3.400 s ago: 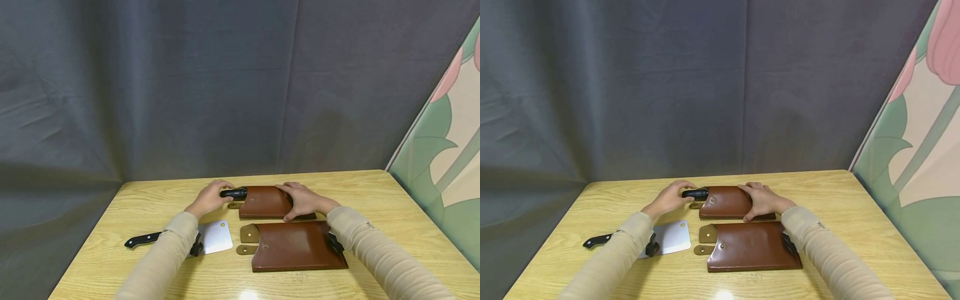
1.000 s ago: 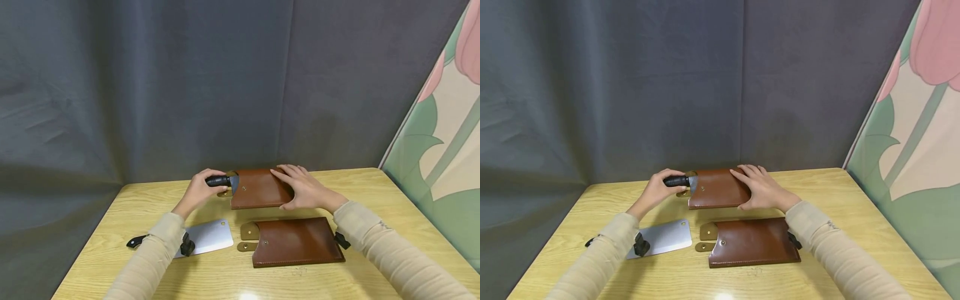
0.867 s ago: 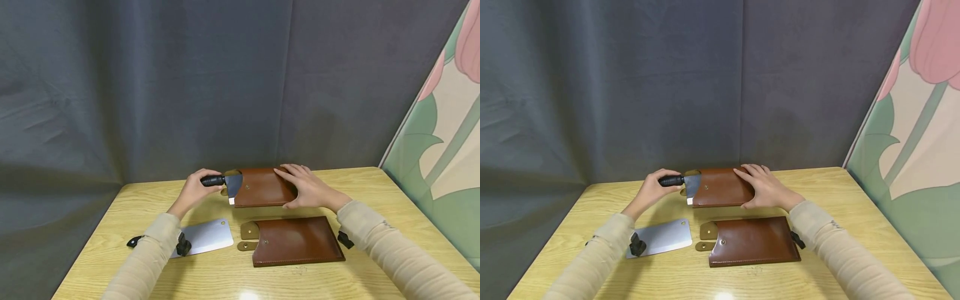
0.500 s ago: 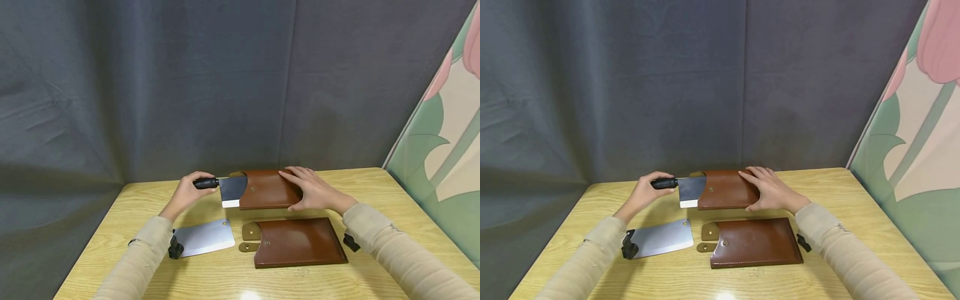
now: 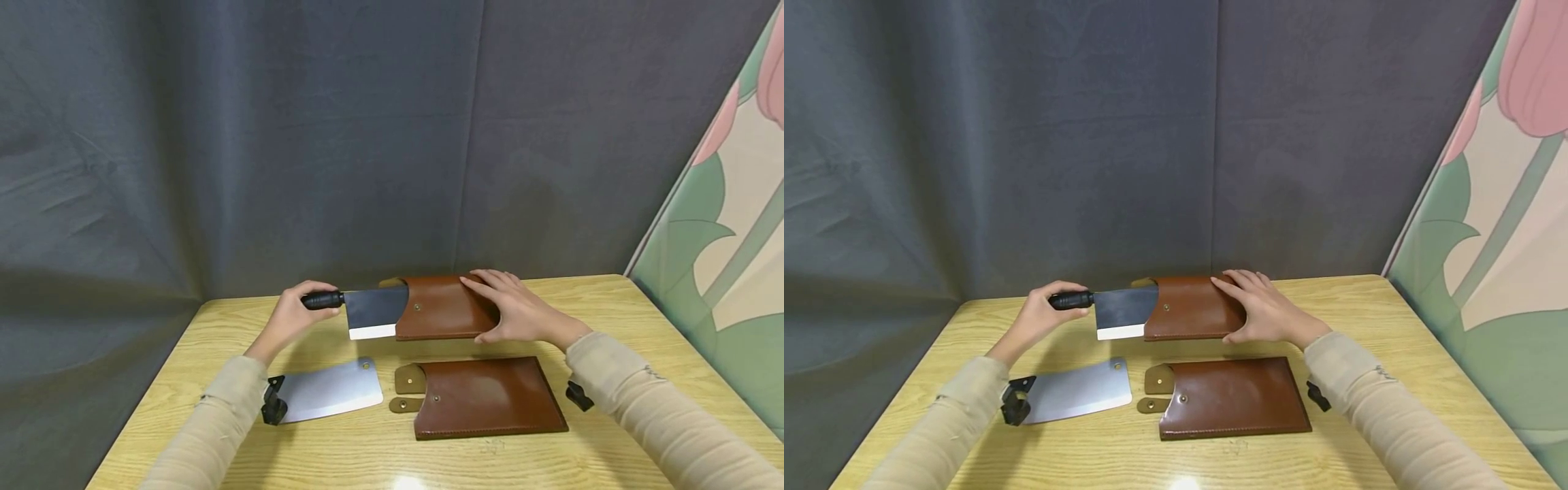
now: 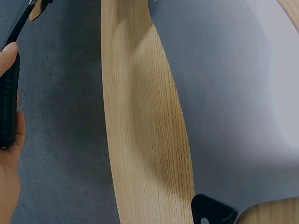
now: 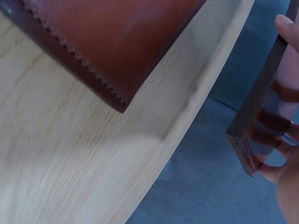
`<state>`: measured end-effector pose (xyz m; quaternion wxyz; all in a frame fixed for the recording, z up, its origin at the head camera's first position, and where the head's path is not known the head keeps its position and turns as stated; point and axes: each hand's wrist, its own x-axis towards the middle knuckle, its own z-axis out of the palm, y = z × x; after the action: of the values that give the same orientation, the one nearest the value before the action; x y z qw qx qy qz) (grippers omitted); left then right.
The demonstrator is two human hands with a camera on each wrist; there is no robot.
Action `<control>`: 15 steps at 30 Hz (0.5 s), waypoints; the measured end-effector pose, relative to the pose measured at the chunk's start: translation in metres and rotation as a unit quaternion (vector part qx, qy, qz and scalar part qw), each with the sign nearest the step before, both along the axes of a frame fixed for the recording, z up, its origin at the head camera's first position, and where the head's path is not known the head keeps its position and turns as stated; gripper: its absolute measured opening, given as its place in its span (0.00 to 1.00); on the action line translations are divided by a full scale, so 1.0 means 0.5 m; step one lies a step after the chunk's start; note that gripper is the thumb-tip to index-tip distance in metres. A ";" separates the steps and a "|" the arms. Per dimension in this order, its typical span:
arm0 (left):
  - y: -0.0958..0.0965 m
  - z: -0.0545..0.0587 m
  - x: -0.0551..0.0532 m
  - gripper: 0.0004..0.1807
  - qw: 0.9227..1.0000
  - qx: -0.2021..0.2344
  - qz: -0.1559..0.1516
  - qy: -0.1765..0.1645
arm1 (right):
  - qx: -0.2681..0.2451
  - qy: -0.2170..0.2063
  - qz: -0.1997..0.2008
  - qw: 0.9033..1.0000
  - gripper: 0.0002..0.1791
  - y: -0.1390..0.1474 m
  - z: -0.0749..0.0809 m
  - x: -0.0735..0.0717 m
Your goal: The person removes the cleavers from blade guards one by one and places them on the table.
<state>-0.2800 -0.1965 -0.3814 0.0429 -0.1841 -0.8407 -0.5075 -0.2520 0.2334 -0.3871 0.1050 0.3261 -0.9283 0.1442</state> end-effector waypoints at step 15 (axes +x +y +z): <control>-0.018 0.044 0.034 0.21 1.000 0.002 0.003 -0.024 | 0.002 -0.006 -0.014 1.000 0.62 0.029 -0.001 -0.003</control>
<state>-0.2632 -0.2055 -0.3594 0.0245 -0.1689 -0.8411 -0.5132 -0.2534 0.2479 -0.3878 0.1006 0.3125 -0.9338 0.1425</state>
